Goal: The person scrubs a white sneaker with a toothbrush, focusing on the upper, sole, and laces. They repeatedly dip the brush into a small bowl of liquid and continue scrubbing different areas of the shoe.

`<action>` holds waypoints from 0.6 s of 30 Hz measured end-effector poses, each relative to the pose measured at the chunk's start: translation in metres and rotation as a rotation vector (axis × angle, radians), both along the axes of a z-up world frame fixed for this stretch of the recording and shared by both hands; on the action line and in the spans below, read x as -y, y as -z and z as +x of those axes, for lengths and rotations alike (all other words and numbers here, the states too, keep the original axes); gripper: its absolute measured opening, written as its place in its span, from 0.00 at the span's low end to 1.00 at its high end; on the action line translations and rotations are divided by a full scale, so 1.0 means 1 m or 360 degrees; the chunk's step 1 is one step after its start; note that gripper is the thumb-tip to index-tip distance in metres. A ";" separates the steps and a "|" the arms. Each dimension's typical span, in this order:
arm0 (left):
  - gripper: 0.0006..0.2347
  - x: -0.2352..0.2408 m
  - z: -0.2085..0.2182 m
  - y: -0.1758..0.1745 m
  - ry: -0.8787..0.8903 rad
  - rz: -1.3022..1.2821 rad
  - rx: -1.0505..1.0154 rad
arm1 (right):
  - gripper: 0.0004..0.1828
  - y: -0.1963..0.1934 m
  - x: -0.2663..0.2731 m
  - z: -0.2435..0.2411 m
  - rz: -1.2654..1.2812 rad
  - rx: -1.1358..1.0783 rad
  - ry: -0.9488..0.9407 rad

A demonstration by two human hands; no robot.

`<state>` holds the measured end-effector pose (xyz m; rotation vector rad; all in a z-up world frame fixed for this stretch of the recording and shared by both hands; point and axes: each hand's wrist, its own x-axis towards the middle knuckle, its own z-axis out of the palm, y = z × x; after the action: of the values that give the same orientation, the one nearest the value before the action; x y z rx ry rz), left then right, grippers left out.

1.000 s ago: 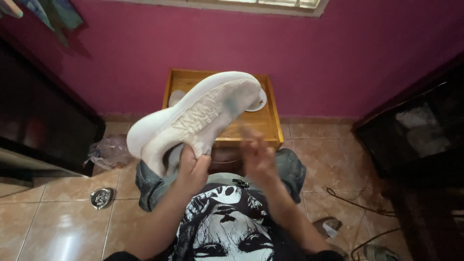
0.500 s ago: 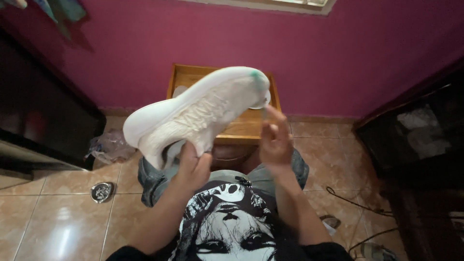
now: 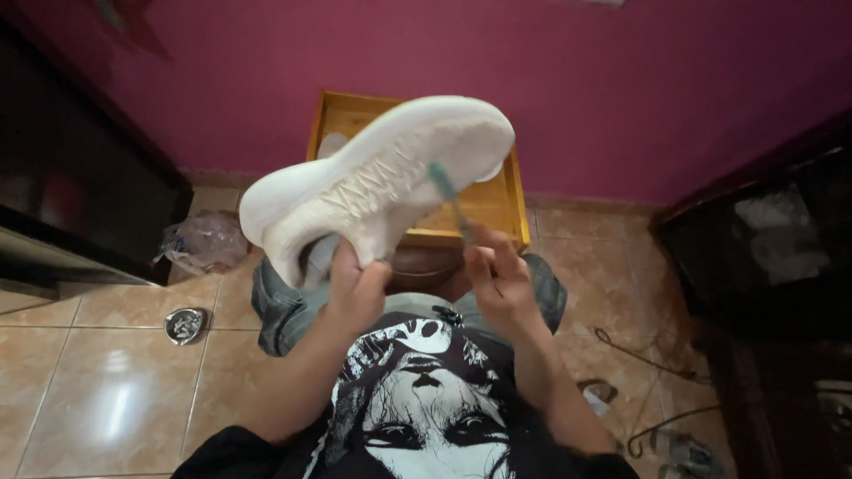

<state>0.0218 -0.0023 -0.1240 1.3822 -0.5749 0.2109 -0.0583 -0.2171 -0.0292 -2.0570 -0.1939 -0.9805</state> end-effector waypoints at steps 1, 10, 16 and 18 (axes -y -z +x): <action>0.27 -0.001 0.000 -0.001 0.0039 -0.0131 -0.0073 | 0.06 -0.002 0.005 0.002 0.0050 -0.0084 -0.0159; 0.25 0.010 -0.014 -0.027 0.0035 -0.0745 -0.0349 | 0.20 -0.011 0.019 0.004 0.0552 -0.0247 -0.0396; 0.23 0.014 -0.027 -0.058 0.0009 -0.0772 -0.0365 | 0.21 0.018 0.015 0.004 0.0324 -0.0278 -0.0411; 0.22 0.013 -0.028 -0.052 -0.0008 -0.0760 -0.0367 | 0.18 0.009 0.015 0.002 0.0427 -0.0334 -0.0661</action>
<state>-0.0061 -0.0150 -0.0720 0.9278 -0.3017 0.1756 -0.0561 -0.2324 -0.0385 -1.7618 -0.3429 -0.5028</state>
